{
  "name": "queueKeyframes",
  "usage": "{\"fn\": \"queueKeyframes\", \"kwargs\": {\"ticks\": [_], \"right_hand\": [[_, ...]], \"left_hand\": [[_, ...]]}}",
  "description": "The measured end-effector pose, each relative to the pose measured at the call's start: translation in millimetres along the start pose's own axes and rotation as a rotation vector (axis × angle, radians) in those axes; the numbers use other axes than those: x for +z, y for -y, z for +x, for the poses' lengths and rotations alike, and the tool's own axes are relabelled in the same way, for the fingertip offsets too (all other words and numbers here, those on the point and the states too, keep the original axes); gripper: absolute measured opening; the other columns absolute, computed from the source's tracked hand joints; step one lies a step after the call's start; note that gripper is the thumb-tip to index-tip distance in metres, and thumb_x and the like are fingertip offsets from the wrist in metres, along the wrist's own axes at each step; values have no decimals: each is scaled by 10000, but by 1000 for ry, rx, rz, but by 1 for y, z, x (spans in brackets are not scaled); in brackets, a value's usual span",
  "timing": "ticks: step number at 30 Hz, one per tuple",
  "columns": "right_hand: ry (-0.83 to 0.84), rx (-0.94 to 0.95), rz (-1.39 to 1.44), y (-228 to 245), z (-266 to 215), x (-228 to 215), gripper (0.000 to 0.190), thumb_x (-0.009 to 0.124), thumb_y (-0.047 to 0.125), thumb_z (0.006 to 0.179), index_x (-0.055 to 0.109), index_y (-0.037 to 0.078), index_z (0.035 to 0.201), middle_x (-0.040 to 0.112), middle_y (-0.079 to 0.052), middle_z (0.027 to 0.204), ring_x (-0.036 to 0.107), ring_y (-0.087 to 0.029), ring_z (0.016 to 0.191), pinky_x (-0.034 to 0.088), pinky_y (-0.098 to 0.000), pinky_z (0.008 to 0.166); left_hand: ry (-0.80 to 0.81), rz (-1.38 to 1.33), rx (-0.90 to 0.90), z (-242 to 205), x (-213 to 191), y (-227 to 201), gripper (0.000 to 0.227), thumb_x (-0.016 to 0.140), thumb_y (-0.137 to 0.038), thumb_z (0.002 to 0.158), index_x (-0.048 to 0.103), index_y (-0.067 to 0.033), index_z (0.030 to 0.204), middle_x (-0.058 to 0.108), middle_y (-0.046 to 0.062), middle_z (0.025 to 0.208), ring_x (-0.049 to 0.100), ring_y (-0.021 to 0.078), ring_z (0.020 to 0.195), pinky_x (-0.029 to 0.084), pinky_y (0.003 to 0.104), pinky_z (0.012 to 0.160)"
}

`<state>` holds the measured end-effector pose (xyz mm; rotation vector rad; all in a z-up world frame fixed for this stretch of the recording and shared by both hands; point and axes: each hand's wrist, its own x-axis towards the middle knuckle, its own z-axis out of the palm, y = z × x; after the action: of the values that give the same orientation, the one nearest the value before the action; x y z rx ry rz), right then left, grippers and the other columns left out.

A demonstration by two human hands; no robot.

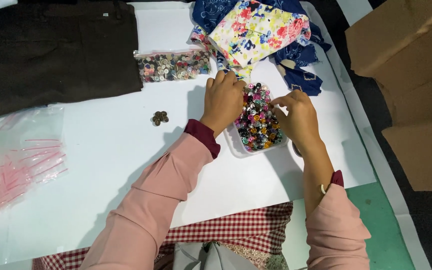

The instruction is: Sorting small decorative items like buttons and beads into small plastic bags and applying stickers to packaging components.

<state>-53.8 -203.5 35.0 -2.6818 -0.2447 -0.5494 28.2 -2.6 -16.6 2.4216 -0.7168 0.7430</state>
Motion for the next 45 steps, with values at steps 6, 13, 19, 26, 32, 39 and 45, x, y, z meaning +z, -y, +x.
{"fn": "queueKeyframes", "kwargs": {"ticks": [6,13,19,26,32,39,45], "right_hand": [[26,32,115,-6,-1,1,185,823,-47,812,795,64,957,647,-103,845,625,-243,786,555,-333,672],[10,56,136,5,4,-10,154,822,-25,832,780,65,949,657,-107,859,649,-244,799,573,-338,676],[9,103,346,11,34,10,118,807,51,899,759,75,1004,698,-115,875,681,-239,814,579,-328,654],[59,97,433,8,54,36,90,766,55,921,727,83,997,732,-101,853,689,-217,769,540,-328,616],[66,89,437,5,48,38,89,746,48,951,717,97,1019,753,-73,853,666,-184,768,515,-299,606],[74,113,474,9,46,37,95,738,55,962,705,103,1036,764,-62,871,647,-158,796,506,-276,635],[39,120,492,9,43,34,78,740,52,968,706,95,1024,761,-72,875,666,-172,799,520,-264,617]], "left_hand": [[20,-22,-25,1,-1,-3,91,719,-132,860,760,-125,941,516,11,862,475,190,867,330,374,745],[-85,48,-143,0,-7,-5,46,728,-158,851,727,-114,837,525,23,773,498,209,800,324,397,730],[-136,14,-160,3,-12,-12,58,756,-149,808,739,-102,778,505,28,742,490,217,759,291,390,734],[-84,-48,-129,4,-17,-9,138,770,-145,788,780,-120,923,511,33,804,497,223,795,293,393,755],[-48,-73,-16,7,-16,-1,129,747,-124,788,775,-161,908,438,-5,850,449,208,840,274,388,776],[-28,-34,89,7,-9,3,38,776,-144,813,765,-157,847,467,-7,830,456,196,843,286,410,829],[-89,-32,135,3,7,10,68,754,-225,912,750,-164,883,536,-13,787,502,178,841,294,417,856]]}}
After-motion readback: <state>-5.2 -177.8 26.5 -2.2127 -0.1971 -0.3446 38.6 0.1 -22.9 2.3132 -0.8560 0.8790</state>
